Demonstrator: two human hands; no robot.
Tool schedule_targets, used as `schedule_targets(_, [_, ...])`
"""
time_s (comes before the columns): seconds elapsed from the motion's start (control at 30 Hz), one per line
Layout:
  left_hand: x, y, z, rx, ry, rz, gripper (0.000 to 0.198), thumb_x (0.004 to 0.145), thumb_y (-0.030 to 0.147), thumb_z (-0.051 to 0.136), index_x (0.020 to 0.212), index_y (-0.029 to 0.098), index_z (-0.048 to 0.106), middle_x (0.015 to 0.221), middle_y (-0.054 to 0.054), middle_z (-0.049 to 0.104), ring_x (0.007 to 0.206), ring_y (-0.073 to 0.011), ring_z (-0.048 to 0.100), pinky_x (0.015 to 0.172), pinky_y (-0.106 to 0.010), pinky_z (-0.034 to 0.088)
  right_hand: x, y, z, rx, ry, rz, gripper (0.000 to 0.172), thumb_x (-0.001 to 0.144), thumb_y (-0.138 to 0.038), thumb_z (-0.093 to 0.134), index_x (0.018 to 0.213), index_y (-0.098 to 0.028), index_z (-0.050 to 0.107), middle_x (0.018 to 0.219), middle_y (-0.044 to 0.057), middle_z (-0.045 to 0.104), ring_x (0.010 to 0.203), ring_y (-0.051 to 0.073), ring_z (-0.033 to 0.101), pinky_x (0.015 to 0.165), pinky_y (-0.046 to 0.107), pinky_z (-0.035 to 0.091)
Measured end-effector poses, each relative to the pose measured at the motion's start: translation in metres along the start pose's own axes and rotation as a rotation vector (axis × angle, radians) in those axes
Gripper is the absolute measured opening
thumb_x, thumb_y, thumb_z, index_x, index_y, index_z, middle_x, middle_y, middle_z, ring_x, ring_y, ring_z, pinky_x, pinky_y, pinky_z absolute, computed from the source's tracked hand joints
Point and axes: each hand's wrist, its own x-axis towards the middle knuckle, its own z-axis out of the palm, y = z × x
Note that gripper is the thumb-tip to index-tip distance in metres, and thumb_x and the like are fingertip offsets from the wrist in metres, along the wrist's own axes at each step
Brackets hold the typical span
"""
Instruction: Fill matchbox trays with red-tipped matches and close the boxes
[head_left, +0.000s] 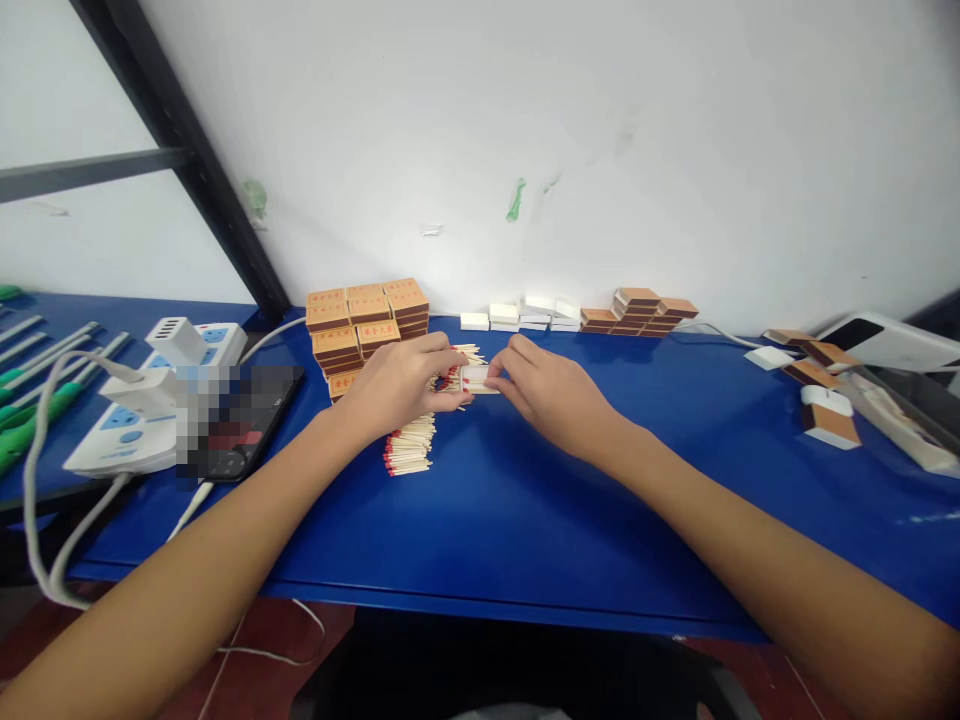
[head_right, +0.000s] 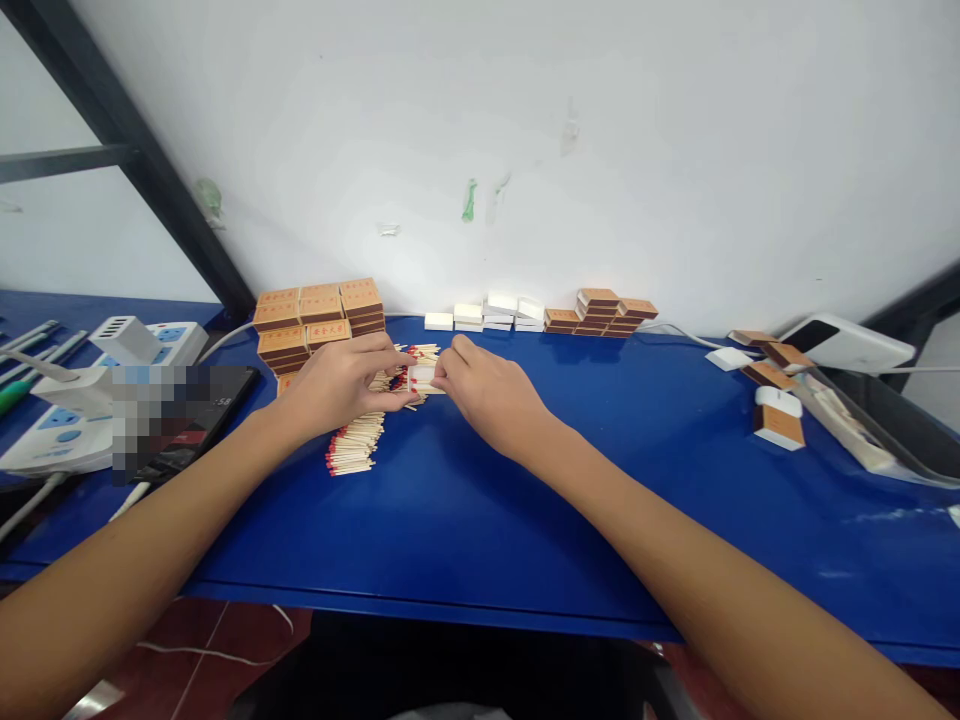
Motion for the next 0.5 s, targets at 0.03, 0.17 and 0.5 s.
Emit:
schedule_targets(0.03, [0.0, 0.0, 0.0, -0.006, -0.002, 0.004, 0.036, 0.091, 0.047, 0.076, 0.114, 0.02, 0.074, 0.095, -0.004, 0.069, 0.078, -0.0162, 0.065, 0.063, -0.027, 0.043, 0.0, 0.0, 0.0, -0.002, -0.002, -0.005, 0.018, 0.107, -0.027, 0.049, 0.107, -0.015, 0.063, 0.105, 0.009, 0.063, 0.079, 0.018, 0.056, 0.064, 0.03, 0.037])
schedule_targets(0.17, [-0.001, -0.001, 0.001, -0.014, 0.002, 0.011, 0.037, 0.092, 0.048, 0.075, 0.116, 0.02, 0.074, 0.094, -0.004, 0.068, 0.079, -0.016, 0.065, 0.063, -0.028, 0.043, -0.001, 0.0, -0.003, 0.015, 0.02, -0.036, 0.019, 0.107, -0.028, 0.05, 0.106, -0.016, 0.064, 0.104, 0.009, 0.063, 0.079, 0.018, 0.056, 0.064, 0.03, 0.037])
schedule_targets(0.5, [0.0, -0.003, -0.002, 0.062, 0.009, -0.041, 0.033, 0.093, 0.044, 0.073, 0.112, 0.018, 0.075, 0.094, -0.005, 0.069, 0.076, -0.0174, 0.064, 0.06, -0.029, 0.042, -0.01, -0.048, 0.005, 0.422, -0.036, -0.295, 0.018, 0.106, -0.029, 0.055, 0.104, -0.018, 0.069, 0.099, 0.005, 0.064, 0.082, 0.014, 0.06, 0.074, 0.027, 0.046])
